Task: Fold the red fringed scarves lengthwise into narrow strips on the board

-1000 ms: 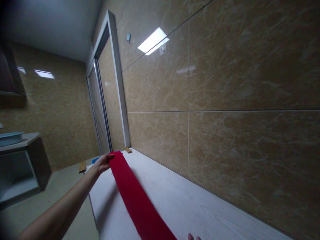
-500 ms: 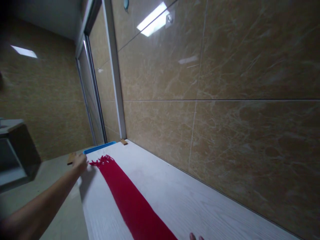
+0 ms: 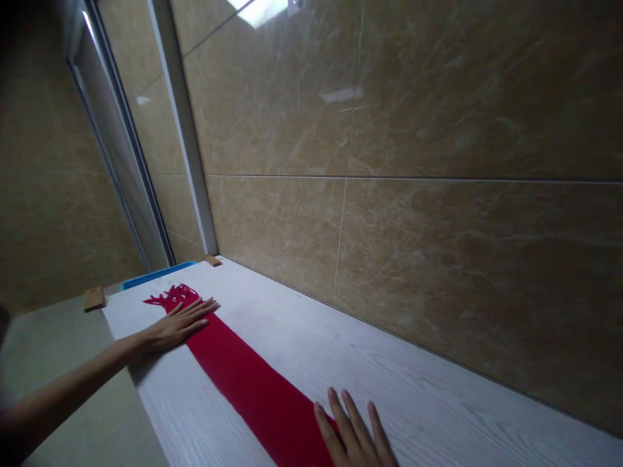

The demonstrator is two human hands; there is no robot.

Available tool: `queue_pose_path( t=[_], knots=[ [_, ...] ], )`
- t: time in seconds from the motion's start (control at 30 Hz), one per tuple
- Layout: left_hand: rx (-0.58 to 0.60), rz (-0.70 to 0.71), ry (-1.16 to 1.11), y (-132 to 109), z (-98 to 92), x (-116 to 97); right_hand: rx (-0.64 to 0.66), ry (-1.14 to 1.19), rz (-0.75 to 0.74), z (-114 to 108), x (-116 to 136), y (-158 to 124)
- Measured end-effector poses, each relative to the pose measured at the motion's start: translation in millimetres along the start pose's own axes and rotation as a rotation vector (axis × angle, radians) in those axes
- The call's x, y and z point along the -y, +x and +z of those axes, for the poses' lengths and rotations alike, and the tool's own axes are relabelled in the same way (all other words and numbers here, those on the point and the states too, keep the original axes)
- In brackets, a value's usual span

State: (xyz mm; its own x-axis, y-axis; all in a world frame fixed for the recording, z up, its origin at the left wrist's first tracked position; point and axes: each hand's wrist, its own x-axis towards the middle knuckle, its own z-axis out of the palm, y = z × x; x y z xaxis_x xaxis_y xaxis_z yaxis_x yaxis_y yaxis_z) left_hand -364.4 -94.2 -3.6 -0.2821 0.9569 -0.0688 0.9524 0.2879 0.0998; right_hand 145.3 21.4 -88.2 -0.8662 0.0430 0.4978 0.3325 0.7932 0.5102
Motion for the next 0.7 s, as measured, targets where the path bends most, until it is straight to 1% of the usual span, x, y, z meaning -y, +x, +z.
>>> queue_pose_path(
  t=[0.07,0.1,0.13,0.2,0.27,0.3,0.33,0.37,0.4,0.47,0.53,0.6,0.63,0.7],
  knots=[
    [-0.009,-0.048,0.048,1,-6.4,-13,0.079,0.111,0.057,-22,-4,8],
    [-0.039,-0.054,0.072,0,-8.1,-26,0.128,0.174,0.100,-36,-7,11],
    [-0.072,-0.031,0.089,-3,-8.4,-42,0.185,0.236,0.150,-51,-11,13],
    [-0.114,0.101,0.089,-13,-4.2,-81,0.287,0.337,0.229,-81,-22,8],
    [-0.076,0.249,0.053,-27,5.2,-120,0.357,0.389,0.238,-103,-32,-10],
    [-0.039,0.289,0.032,-34,11.1,-135,0.378,0.393,0.224,-110,-36,-24],
    [-0.010,0.300,0.016,-41,17.4,-147,0.389,0.379,0.209,-113,-38,-40],
    [0.012,0.288,0.008,-46,23.6,-153,0.390,0.350,0.200,-114,-38,-57],
    [0.027,0.265,0.008,-49,29.3,-156,0.383,0.312,0.199,-113,-38,-74],
    [0.034,0.222,0.023,-49,37.9,-149,0.353,0.232,0.210,-109,-35,-102],
    [0.031,0.218,0.043,-44,41.5,-135,0.341,0.194,0.216,-110,-33,-118],
    [0.006,0.263,0.090,-38,40.6,-127,0.360,0.192,0.234,-119,-35,-125],
    [-0.017,0.287,0.121,-36,39.2,-127,0.370,0.191,0.251,-125,-37,-127],
    [-0.074,0.300,0.158,-36,36.5,-140,0.386,0.172,0.306,-138,-43,-134]
  ],
)
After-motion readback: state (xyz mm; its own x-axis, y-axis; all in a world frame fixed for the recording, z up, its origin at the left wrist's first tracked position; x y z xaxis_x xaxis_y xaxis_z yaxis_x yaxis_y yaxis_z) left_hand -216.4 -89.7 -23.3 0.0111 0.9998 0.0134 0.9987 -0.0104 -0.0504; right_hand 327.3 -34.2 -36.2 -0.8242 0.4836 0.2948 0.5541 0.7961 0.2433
